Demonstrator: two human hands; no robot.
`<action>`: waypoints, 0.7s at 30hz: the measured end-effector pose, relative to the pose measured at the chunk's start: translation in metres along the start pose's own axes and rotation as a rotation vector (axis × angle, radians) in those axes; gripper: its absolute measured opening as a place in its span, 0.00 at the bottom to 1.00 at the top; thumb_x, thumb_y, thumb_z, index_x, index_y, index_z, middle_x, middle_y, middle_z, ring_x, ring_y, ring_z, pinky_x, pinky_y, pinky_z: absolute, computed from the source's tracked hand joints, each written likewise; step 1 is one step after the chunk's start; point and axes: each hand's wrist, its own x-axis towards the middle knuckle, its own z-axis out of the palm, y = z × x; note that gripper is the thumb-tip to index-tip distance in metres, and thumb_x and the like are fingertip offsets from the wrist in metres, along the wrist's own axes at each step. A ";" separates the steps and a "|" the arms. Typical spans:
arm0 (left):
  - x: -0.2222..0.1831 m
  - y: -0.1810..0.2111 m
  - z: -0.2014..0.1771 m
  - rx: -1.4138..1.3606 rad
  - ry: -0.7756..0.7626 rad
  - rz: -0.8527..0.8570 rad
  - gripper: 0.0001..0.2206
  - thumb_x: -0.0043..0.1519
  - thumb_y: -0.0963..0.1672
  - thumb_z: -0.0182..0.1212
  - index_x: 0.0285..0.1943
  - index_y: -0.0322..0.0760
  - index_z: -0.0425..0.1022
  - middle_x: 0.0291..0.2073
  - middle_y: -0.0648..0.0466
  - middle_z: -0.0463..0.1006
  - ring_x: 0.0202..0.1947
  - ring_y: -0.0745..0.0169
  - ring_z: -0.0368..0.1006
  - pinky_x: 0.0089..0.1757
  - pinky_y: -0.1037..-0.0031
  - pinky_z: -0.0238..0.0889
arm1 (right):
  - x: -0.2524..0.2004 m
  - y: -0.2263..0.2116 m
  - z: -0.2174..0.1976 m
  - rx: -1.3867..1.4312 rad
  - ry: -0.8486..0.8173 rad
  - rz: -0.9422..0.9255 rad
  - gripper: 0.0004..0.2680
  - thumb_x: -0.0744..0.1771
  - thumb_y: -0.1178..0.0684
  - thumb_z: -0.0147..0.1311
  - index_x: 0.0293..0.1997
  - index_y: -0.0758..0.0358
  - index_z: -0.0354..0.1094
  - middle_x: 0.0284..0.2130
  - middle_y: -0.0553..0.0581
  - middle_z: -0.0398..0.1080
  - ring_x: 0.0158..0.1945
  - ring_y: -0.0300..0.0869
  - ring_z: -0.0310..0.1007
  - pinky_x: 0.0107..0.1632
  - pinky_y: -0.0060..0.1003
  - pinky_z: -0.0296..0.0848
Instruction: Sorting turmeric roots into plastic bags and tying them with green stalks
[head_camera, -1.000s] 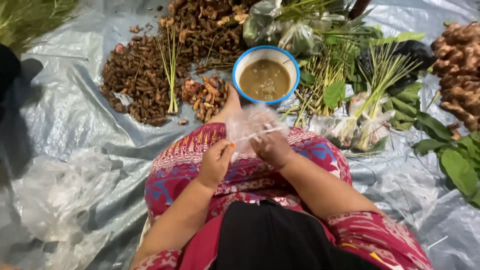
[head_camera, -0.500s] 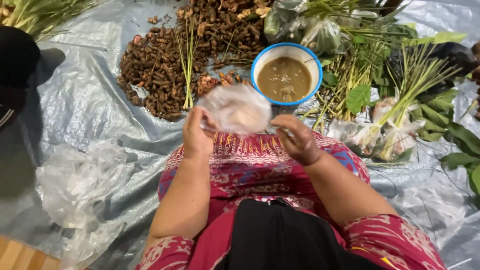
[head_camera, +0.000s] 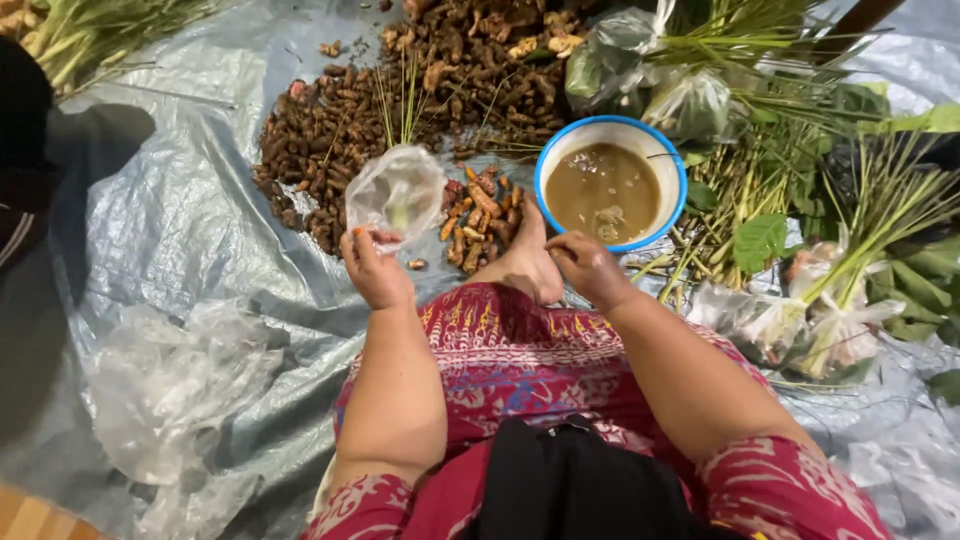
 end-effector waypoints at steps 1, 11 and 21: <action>0.009 -0.014 -0.012 0.006 0.014 -0.016 0.04 0.70 0.43 0.53 0.42 0.39 0.67 0.24 0.51 0.67 0.24 0.62 0.70 0.32 0.73 0.73 | 0.009 0.007 0.008 -0.033 -0.031 0.005 0.06 0.67 0.59 0.57 0.47 0.60 0.77 0.42 0.67 0.76 0.49 0.64 0.76 0.52 0.56 0.74; 0.031 -0.023 -0.028 0.077 0.039 -0.043 0.05 0.71 0.42 0.51 0.40 0.40 0.66 0.27 0.52 0.67 0.25 0.64 0.66 0.30 0.74 0.70 | 0.097 0.068 0.104 -0.360 0.004 -0.336 0.03 0.65 0.52 0.58 0.40 0.48 0.76 0.37 0.50 0.77 0.50 0.41 0.76 0.64 0.38 0.64; 0.037 -0.022 -0.024 0.052 0.045 0.005 0.05 0.72 0.42 0.49 0.42 0.40 0.65 0.34 0.52 0.68 0.28 0.68 0.65 0.31 0.78 0.70 | 0.180 0.086 0.232 -0.791 -0.484 0.022 0.18 0.71 0.40 0.42 0.72 0.31 0.49 0.62 0.50 0.59 0.67 0.49 0.59 0.63 0.53 0.65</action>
